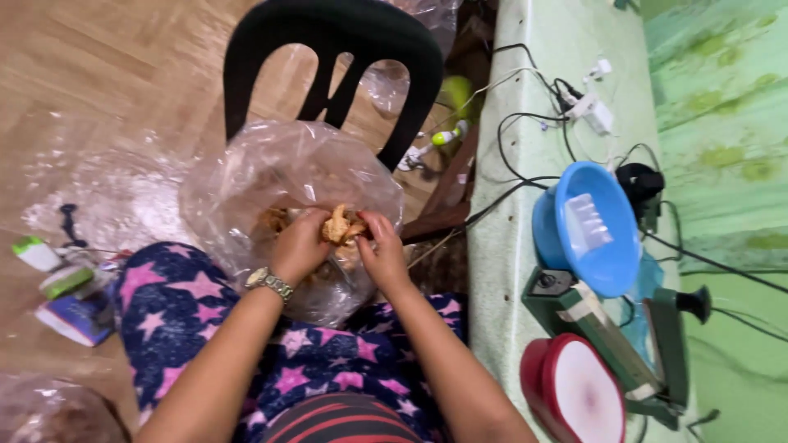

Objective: Manually filling small plastic bags with chicharon and sealing them using a heat sealer.

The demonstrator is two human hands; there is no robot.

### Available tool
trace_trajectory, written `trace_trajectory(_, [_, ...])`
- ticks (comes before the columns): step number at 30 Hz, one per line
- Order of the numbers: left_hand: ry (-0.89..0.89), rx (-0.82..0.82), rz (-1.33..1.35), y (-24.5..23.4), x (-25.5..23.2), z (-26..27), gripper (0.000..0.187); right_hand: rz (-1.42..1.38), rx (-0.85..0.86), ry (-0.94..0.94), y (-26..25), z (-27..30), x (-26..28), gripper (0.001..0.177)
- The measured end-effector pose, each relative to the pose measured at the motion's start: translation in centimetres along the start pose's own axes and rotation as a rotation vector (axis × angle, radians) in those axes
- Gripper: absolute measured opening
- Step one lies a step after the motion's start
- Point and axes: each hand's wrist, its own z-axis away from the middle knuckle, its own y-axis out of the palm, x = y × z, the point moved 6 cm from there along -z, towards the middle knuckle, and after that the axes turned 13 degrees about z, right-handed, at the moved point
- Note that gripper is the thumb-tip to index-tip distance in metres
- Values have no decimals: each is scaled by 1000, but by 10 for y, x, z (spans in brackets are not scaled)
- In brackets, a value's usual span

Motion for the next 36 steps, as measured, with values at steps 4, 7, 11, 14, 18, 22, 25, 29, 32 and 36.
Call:
trace_trajectory(4, [12,23,-4,10,3,2,52,-43,3,-23,-14,1,14,32])
trace_trajectory(7, [22,31,-16,12,3,5,54,33,28,-175,-12,3,24,24])
trace_trajectory(11, [64,20,68,5,-10,8,54,87,11,-211,-10,7,23,26])
trace_trajectory(14, [98,13,64,1,-16,13,52,41,-41,-144,-24,3,27,40])
trace_trajectory(18, [184,21,122,4,-19,12,50,60,22,-275,-7,5,9,30])
trace_trajectory(22, [251,-25,175,-4,-55,17,45,118,127,-321,-32,7,34,22])
trace_trajectory(25, [330,-10,336,6,-80,13,42,148,109,-309,-80,15,40,25])
trace_trajectory(29, [297,175,724,27,-158,20,39,200,82,-329,-160,31,66,22])
trace_trajectory(32, [405,325,855,54,-219,30,35,189,46,-229,-225,56,68,14])
trace_trajectory(36, [486,510,910,97,-279,42,35,376,-16,-18,-320,86,81,9])
